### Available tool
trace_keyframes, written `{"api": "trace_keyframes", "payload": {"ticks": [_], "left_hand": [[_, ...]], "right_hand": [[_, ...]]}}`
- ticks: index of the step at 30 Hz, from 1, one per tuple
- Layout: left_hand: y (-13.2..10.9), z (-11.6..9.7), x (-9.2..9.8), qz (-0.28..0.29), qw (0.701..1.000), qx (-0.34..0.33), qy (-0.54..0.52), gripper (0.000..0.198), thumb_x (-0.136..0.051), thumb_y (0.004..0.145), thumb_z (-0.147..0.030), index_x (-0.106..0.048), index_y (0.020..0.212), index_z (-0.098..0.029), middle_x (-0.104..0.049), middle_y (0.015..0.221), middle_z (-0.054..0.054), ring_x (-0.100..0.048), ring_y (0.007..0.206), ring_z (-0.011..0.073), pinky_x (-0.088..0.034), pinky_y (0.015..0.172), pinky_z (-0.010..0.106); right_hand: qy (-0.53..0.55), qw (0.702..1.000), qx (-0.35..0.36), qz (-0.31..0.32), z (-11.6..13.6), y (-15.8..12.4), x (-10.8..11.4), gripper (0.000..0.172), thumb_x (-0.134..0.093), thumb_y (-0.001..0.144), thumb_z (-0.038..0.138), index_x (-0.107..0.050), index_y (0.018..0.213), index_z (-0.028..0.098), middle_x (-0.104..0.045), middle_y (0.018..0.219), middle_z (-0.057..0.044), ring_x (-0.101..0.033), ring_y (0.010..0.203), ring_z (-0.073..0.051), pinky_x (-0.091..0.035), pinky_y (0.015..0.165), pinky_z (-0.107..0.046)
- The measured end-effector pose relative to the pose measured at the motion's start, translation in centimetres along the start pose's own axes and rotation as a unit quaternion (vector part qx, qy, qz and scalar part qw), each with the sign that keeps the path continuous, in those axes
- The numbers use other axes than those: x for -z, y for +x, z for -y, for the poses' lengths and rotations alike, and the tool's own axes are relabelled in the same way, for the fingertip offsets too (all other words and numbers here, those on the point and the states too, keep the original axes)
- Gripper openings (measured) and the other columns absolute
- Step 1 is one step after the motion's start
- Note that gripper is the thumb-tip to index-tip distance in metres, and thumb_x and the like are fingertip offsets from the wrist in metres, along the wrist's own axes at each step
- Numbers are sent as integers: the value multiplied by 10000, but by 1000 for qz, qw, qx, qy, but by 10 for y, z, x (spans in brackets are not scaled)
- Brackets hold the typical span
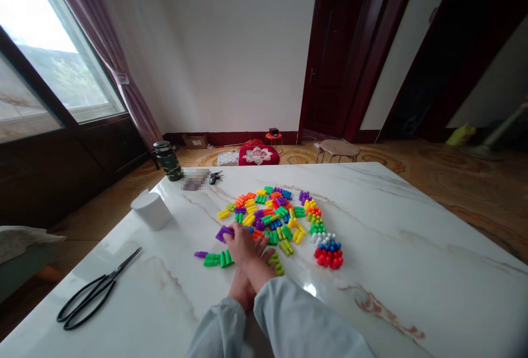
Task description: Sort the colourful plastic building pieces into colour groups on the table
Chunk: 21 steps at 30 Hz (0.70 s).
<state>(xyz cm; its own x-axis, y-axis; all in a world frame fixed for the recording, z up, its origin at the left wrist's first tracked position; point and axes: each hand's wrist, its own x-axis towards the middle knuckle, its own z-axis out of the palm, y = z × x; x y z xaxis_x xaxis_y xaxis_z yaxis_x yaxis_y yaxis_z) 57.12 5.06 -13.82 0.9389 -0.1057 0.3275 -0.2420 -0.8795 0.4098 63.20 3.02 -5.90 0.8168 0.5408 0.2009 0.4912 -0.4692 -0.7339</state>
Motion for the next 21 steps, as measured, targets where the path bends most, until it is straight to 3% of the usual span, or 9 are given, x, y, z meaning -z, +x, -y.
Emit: {"api": "trace_keyframes", "payload": {"ticks": [3, 6, 8, 11, 14, 17, 21], "left_hand": [[-3, -14, 14, -5, 1000, -24, 18, 413, -443, 941, -289, -537, 1344, -279, -621, 1301, 63, -470, 1309, 292, -349, 1117, 518], [2, -30, 30, -5, 999, -10, 38, 431, -489, 920, -313, -526, 1348, -279, -538, 1402, 60, -393, 1366, 283, -319, 1134, 506], [6, -39, 38, 3, 999, 8, 44, 428, -491, 924, -335, -518, 1346, -266, -437, 1487, 59, -338, 1400, 272, -311, 1137, 494], [8, -43, 43, 17, 999, 15, 41, 383, -473, 936, -347, -546, 1300, -252, -396, 1514, 59, -314, 1412, 261, -308, 1135, 488], [8, -43, 42, 20, 999, 14, 39, 371, -458, 945, -356, -551, 1290, -258, -384, 1520, 58, -314, 1411, 265, -314, 1127, 498], [7, -42, 43, 22, 999, 12, 40, 384, -452, 950, -356, -532, 1315, -268, -349, 1540, 52, -300, 1418, 272, -318, 1122, 508], [8, -41, 44, 32, 998, 8, 48, 419, -446, 954, -358, -484, 1364, -281, -337, 1547, 47, -309, 1414, 276, -333, 1113, 516]], "right_hand": [[128, 979, -113, -112, -13, -13, 22, 226, -472, 872, 296, -618, 998, 178, -711, 955, -86, -652, 888, -199, -505, 792, -301], [194, 958, -122, -170, -35, -29, 50, 227, -511, 822, 341, -630, 926, 178, -716, 879, -69, -654, 812, -206, -519, 741, -305], [182, 961, -109, -179, -52, -37, 70, 251, -543, 806, 387, -643, 898, 176, -713, 836, -69, -650, 790, -215, -517, 742, -320], [130, 980, -59, -142, -75, -33, 96, 295, -567, 804, 449, -677, 866, 182, -712, 850, -72, -642, 769, -210, -508, 741, -321], [20, 984, -31, -175, -97, -8, 116, 254, -556, 808, 404, -688, 814, 187, -698, 884, -75, -627, 771, -202, -494, 759, -324], [-75, 976, -54, -198, -115, 32, 127, 228, -523, 794, 246, -690, 935, 180, -679, 996, -79, -620, 842, -198, -485, 802, -319], [-194, 970, -63, -129, -123, 76, 126, 470, -570, 768, 182, -602, 1237, 179, -575, 1270, -112, -549, 1100, -235, -435, 919, -322]]}}
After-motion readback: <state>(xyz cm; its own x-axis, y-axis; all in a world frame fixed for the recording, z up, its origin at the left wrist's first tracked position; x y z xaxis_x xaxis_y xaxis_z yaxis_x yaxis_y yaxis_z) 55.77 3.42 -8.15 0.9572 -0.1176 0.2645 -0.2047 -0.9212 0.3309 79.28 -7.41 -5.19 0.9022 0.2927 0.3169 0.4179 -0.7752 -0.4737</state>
